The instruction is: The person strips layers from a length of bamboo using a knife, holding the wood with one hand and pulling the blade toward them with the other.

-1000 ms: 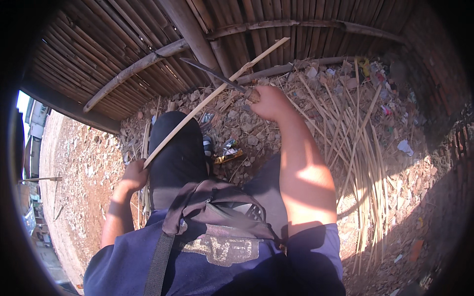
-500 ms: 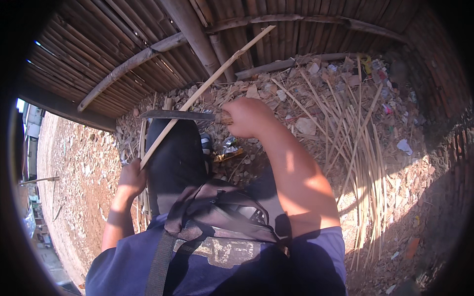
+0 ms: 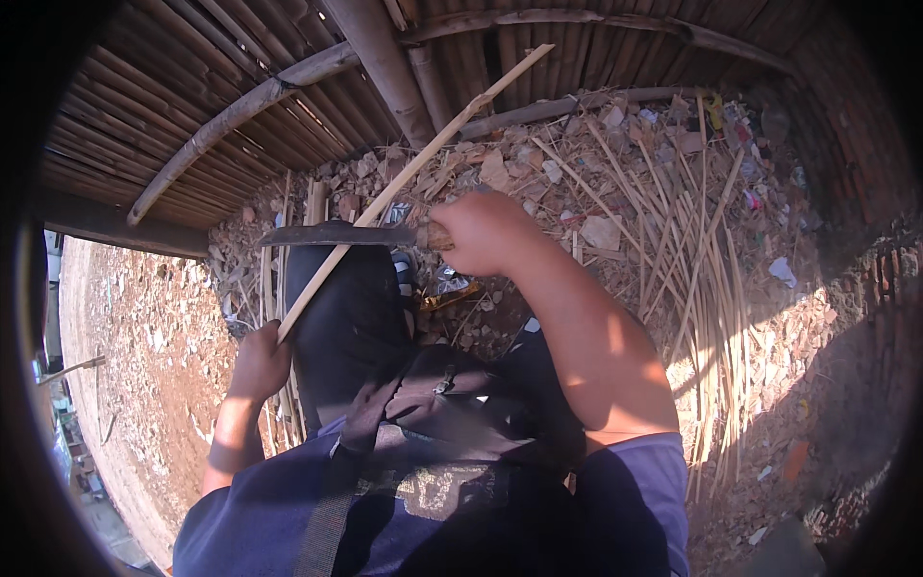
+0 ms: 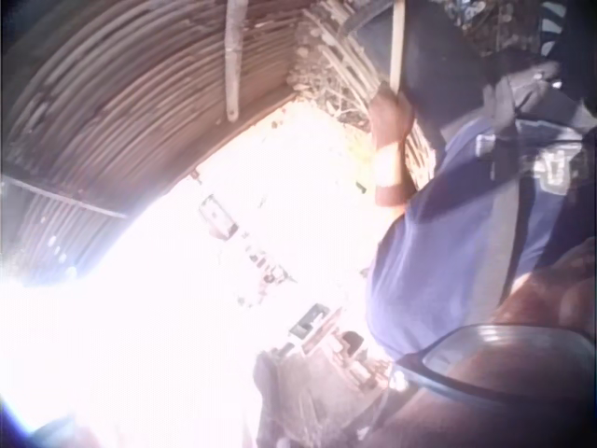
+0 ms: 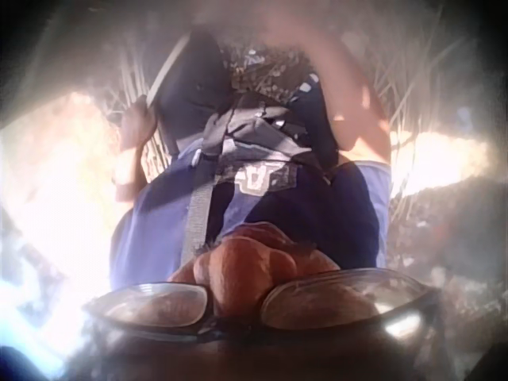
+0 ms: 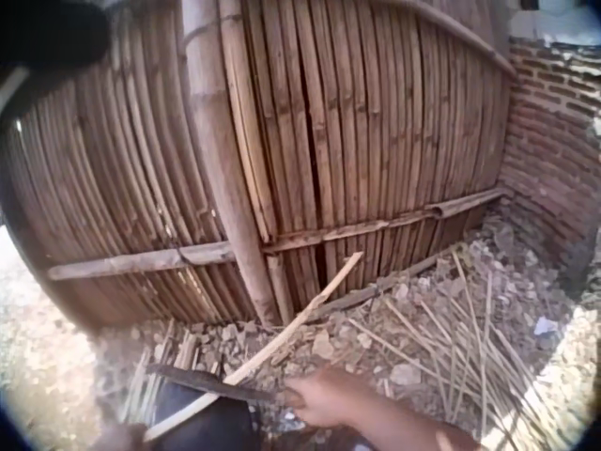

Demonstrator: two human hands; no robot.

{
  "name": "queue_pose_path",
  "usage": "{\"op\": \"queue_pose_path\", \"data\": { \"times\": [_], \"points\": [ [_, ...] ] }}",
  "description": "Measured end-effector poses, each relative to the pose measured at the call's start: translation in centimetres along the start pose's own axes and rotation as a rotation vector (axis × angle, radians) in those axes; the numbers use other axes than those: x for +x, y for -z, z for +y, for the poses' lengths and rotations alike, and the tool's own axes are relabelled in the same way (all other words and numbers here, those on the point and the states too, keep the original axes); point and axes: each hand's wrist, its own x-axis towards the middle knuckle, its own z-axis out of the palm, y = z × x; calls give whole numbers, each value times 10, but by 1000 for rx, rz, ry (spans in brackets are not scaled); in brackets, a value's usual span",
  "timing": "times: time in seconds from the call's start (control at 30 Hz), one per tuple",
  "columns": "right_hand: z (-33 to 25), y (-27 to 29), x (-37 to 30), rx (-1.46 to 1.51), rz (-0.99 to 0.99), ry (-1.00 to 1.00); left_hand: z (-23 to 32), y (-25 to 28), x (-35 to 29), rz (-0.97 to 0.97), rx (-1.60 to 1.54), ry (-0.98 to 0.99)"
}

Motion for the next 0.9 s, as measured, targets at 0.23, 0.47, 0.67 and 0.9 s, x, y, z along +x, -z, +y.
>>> {"op": "queue_pose_path", "data": {
  "times": [0.23, 0.47, 0.67, 0.9],
  "points": [
    [8, -10, 18, 95, -22, 46, -8, 3, -3, -40, 42, -41],
    [-2, -7, 17, 108, 74, -221, -15, 2, 1, -76, 30, -58],
    [6, -23, 23, 129, -53, -132, -12, -5, 4, -99, 0, -42],
    [-23, -14, 15, 57, 62, -56, -22, -6, 3, -64, -71, -38]
  ]
}}
